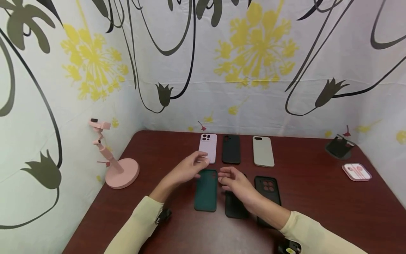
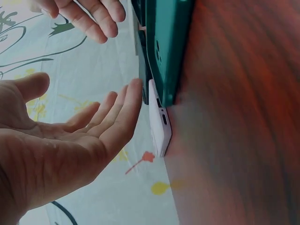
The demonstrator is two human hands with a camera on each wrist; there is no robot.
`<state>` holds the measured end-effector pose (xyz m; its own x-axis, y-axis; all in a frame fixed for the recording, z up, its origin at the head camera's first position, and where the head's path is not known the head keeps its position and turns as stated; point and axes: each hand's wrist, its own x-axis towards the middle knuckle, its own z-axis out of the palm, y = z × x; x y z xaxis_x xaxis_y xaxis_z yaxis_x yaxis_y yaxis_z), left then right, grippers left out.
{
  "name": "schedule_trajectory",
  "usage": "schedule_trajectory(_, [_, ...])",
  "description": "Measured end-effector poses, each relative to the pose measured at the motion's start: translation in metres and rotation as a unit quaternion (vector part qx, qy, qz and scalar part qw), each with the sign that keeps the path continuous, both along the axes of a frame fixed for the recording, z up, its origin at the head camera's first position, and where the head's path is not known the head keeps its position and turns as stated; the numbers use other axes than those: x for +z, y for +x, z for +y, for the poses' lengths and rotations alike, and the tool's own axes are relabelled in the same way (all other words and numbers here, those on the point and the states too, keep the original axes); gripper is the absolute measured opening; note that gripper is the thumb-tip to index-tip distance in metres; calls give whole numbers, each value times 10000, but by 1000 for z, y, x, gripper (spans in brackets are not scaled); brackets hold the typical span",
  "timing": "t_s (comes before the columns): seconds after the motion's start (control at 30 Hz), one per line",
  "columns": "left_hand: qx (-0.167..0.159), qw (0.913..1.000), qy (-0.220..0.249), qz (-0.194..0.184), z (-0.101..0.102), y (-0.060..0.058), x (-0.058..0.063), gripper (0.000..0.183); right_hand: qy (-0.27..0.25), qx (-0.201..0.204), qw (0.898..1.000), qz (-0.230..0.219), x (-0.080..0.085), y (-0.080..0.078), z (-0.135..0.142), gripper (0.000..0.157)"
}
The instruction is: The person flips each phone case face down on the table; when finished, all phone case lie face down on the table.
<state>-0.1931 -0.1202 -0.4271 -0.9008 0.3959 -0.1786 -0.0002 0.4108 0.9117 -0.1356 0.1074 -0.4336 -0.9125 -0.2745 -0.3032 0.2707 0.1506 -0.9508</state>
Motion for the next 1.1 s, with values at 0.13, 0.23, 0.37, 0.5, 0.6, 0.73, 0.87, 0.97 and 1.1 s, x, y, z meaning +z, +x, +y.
schedule_trajectory(0.13, [6, 9996, -284, -16, -8, 9, 0, 63, -45, 37, 9999, -99, -1, 3, -1, 55])
schedule_trajectory(0.23, [60, 9993, -366, -95, -14, 16, 1, 63, -117, 17, 9998, -183, -2, 5, -2, 56])
schedule_trajectory(0.37, [131, 9982, -539, -245, -21, 24, 2, 66, -219, 77, 9992, -340, -2, 7, -3, 57])
schedule_trajectory(0.5, [130, 9970, -559, -516, -25, 32, 2, 69, -289, 237, 9980, -503, 0, 11, -4, 60])
schedule_trajectory(0.6, [46, 9962, -444, -743, -26, 36, 2, 73, -325, 297, 9971, -619, 2, 14, -4, 63])
schedule_trajectory(0.73, [-54, 9957, -210, -899, -25, 39, -1, 78, -343, 324, 9970, -611, 3, 16, -6, 67])
schedule_trajectory(0.87, [-31, 9948, 4, -1018, -26, 38, -5, 80, -370, 245, 9969, -655, 2, 17, -10, 69])
schedule_trajectory(0.97, [-14, 9941, 52, -1081, -26, 39, -7, 80, -399, 171, 9964, -722, -1, 17, -14, 71])
schedule_trajectory(1.1, [-15, 9944, 62, -1051, -25, 41, -9, 79, -523, 61, 9963, -676, -3, 17, -18, 73])
